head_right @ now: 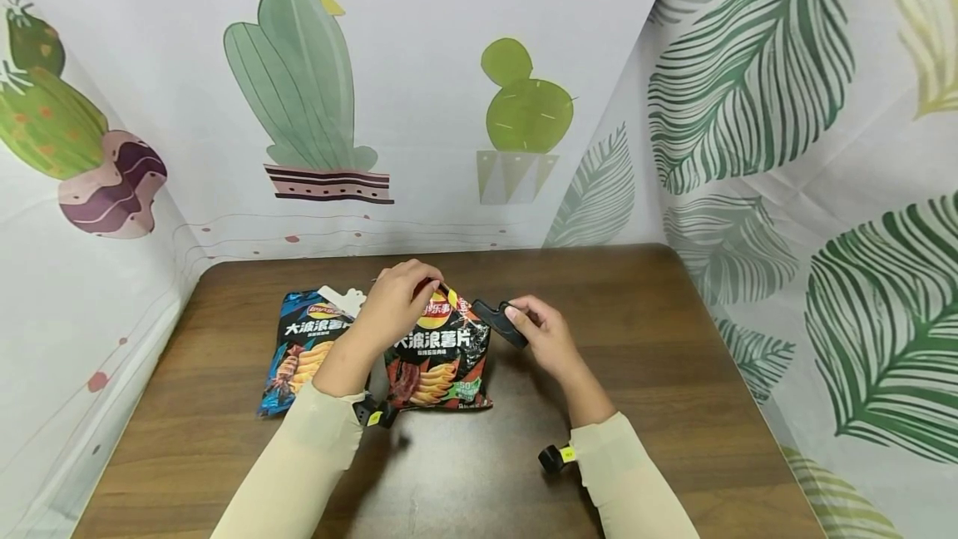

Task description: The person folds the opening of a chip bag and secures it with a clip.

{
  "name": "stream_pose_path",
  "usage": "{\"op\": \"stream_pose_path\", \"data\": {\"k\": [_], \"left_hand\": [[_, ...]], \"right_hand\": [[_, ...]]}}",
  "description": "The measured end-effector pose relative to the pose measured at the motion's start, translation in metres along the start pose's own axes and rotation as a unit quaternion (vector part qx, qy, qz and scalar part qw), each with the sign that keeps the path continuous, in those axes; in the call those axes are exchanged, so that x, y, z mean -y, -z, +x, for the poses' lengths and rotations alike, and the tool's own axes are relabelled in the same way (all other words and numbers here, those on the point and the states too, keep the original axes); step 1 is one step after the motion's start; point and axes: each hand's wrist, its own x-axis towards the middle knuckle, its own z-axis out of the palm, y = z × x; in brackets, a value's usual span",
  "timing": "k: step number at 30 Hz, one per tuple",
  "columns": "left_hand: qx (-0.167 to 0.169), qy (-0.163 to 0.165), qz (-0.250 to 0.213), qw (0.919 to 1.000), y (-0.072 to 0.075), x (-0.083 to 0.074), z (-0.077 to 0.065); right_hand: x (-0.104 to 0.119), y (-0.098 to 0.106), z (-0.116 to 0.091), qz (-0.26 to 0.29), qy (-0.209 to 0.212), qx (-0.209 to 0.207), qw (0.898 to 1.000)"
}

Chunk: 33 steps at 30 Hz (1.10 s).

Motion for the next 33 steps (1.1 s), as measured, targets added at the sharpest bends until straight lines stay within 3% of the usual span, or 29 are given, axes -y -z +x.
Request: {"op": "stream_pose_path", "data": {"k": [7, 12, 24, 33], "left_hand": [[-0.001, -0.001, -0.008, 1.0000, -0.001, 0.000, 0.000], [0.000, 0.003, -0.010, 0.9999, -0.001, -0.001, 0.000], [0.000, 0.010, -0.020, 0.9998, -0.001, -0.001, 0.000], [0.002, 0.010, -0.007, 0.9999, -0.001, 0.000, 0.000]], "right_hand": [[-0.029, 0.002, 0.007, 0.008, -0.006, 0.006, 1.000], [-0.030, 0.002, 0.006, 0.030, -0.004, 0.017, 0.999], [-0.033, -0.001, 0.007, 0.065, -0.048, 0.024, 0.996], [-0.037, 0.001, 0.009, 0.049, -0.028, 0.056, 0.997]]}}
